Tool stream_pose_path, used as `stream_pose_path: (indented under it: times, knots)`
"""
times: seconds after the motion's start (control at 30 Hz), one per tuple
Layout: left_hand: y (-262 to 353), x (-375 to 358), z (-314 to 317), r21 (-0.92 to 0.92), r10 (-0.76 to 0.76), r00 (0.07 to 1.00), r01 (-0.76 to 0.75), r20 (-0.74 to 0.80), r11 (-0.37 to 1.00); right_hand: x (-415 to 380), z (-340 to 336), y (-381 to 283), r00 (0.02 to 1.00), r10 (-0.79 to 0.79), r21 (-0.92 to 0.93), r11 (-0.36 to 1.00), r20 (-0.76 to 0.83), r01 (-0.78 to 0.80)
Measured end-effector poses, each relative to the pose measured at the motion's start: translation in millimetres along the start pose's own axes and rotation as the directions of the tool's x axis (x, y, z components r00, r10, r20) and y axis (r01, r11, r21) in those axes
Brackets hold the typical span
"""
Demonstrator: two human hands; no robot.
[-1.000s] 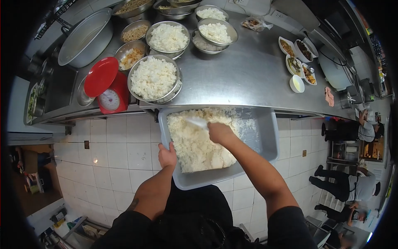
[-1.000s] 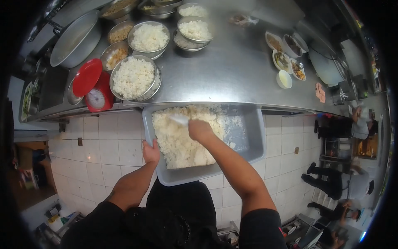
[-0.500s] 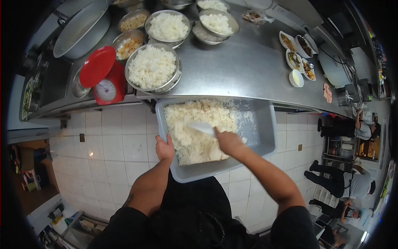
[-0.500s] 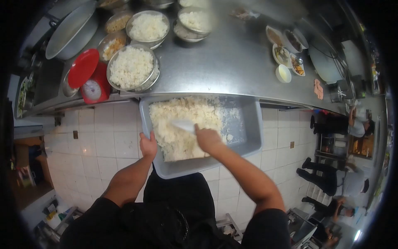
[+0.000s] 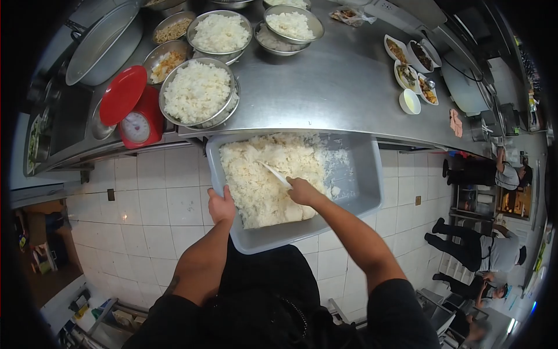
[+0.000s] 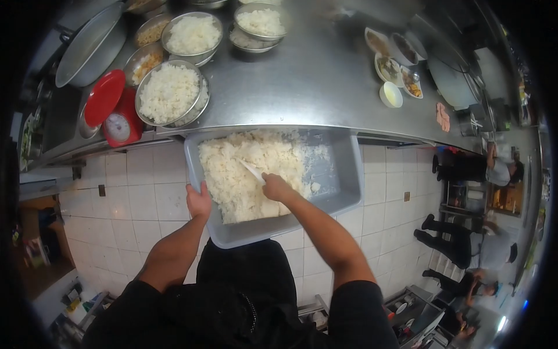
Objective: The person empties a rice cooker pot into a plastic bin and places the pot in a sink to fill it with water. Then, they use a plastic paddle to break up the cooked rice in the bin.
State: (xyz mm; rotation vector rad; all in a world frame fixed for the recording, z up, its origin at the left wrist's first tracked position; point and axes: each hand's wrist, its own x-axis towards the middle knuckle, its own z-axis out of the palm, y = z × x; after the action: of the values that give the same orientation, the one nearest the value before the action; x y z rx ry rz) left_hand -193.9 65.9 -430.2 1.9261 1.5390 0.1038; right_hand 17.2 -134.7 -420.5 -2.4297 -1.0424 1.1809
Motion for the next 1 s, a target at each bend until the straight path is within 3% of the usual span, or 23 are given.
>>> stream_pose_path:
  times: [0.07,0.17,0.27,0.37,0.43,0.53,0.63,0.7,0.77,0.83,0.87,0.93,1.0]
  knots:
    - [-0.1,-0.7,-1.8,-0.015,-0.003,1.0,0.003,0.003,1.0,-45.9,-50.0,-21.1,0.994,0.085,-0.177,0.982,0.063,-0.073]
    - [-0.7,0.0,-2.3,0.007,-0.025,0.999,0.025,0.021,1.0,-89.3,-122.5,-53.1,0.985,0.172,-0.581,0.802,-0.001,-0.141]
    - [-2.9,1.3,1.6,0.007,-0.017,1.0,0.017,-0.012,1.0,-55.4,-100.2,-13.0,0.989,0.141,-0.705,0.697,-0.042,-0.129]
    - [-5.6,3.2,3.3,0.013,-0.009,1.0,0.009,-0.007,1.0,-6.0,-55.2,-19.3,0.983,0.171,-0.564,0.807,-0.06,-0.175]
    - [-5.5,0.5,4.8,0.009,-0.008,1.0,0.008,-0.017,1.0,15.8,-21.2,-40.6,0.957,0.284,-0.4,0.873,-0.049,-0.28]
    - [-3.7,0.7,1.6,-0.002,-0.004,1.0,0.004,-0.015,1.0,12.6,-3.3,-39.9,0.97,0.238,-0.186,0.952,-0.044,-0.242]
    - [-0.8,0.3,0.1,-0.012,0.001,1.0,-0.001,-0.011,1.0,-20.4,-36.3,-39.4,0.988,0.141,-0.253,0.96,0.063,-0.121]
    - [-2.3,-1.4,-1.0,-0.005,-0.001,1.0,0.001,-0.016,1.0,-45.9,-75.5,-45.3,0.998,0.046,-0.455,0.89,0.049,-0.019]
    - [-0.2,-1.2,-1.6,0.022,-0.016,1.0,0.016,-0.007,1.0,-58.8,-122.5,-70.2,0.995,0.088,-0.621,0.783,0.055,-0.035]
    - [-4.4,-0.3,0.3,0.021,-0.014,1.0,0.014,-0.005,1.0,-37.2,-129.0,-74.2,0.996,0.084,-0.647,0.76,0.014,-0.056]
    - [-4.3,1.0,1.8,0.014,-0.01,1.0,0.011,-0.006,1.0,-25.4,-129.5,-77.0,0.997,0.076,-0.676,0.733,-0.033,-0.078]
    - [-1.3,-0.6,0.1,0.015,-0.015,1.0,0.015,-0.011,1.0,29.1,-67.1,-66.2,0.994,0.107,-0.647,0.757,-0.016,-0.092]
    - [3.7,0.5,-3.9,0.018,-0.016,1.0,0.016,-0.013,1.0,65.8,-17.1,-73.0,0.984,0.171,-0.534,0.827,-0.055,-0.174]
